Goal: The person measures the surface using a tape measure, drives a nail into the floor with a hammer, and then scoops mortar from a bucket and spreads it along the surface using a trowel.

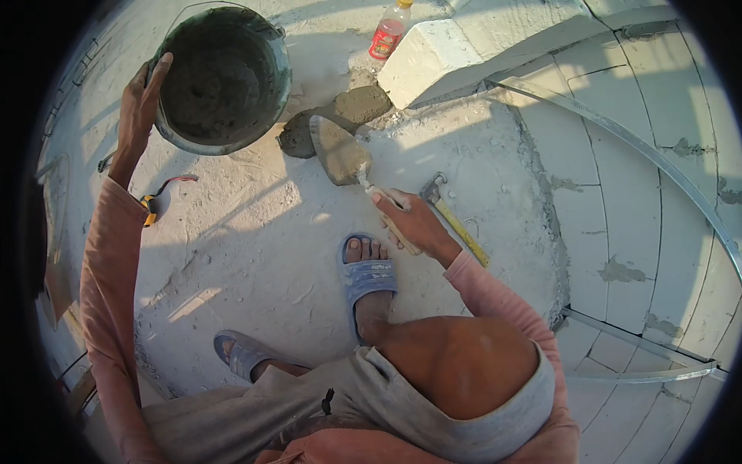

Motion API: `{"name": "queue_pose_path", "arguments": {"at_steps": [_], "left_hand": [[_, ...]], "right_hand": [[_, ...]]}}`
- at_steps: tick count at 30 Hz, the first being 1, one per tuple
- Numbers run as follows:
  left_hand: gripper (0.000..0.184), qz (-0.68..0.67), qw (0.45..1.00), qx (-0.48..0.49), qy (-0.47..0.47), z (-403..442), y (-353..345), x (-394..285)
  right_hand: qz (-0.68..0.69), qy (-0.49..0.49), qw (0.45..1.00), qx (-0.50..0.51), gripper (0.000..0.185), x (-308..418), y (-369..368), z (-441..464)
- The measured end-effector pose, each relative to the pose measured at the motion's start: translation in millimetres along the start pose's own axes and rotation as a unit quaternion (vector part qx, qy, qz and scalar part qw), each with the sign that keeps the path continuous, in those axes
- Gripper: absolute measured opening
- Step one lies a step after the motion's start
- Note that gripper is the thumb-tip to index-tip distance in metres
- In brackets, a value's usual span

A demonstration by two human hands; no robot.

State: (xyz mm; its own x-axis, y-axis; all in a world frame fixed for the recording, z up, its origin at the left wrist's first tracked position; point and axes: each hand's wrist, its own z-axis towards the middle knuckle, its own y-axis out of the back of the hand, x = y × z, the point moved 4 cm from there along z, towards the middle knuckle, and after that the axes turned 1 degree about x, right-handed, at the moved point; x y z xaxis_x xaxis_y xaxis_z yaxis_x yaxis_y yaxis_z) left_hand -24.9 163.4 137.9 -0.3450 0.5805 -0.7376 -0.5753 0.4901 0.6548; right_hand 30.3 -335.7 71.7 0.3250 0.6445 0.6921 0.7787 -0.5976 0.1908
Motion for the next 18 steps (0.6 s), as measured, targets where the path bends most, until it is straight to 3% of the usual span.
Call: {"name": "queue_pose_path", "arguments": {"at_steps": [3, 9, 18], "left_hand": [[0.080, 0.019, 1.000, -0.022, -0.009, 8, -2, 3], [0.074, 0.010, 1.000, 0.011, 0.021, 0, -1, -9], [0.081, 0.013, 1.000, 0.002, 0.015, 6, 1, -2]], "right_hand": [[-0.082, 0.031, 0.996, -0.030, 0.054, 6, 15, 16], [-0.060, 0.016, 0.992, -0.111, 0.051, -10, 52, 35], [-0.077, 0.015, 0.984, -0.159, 0.048, -57, 70, -28]]}}
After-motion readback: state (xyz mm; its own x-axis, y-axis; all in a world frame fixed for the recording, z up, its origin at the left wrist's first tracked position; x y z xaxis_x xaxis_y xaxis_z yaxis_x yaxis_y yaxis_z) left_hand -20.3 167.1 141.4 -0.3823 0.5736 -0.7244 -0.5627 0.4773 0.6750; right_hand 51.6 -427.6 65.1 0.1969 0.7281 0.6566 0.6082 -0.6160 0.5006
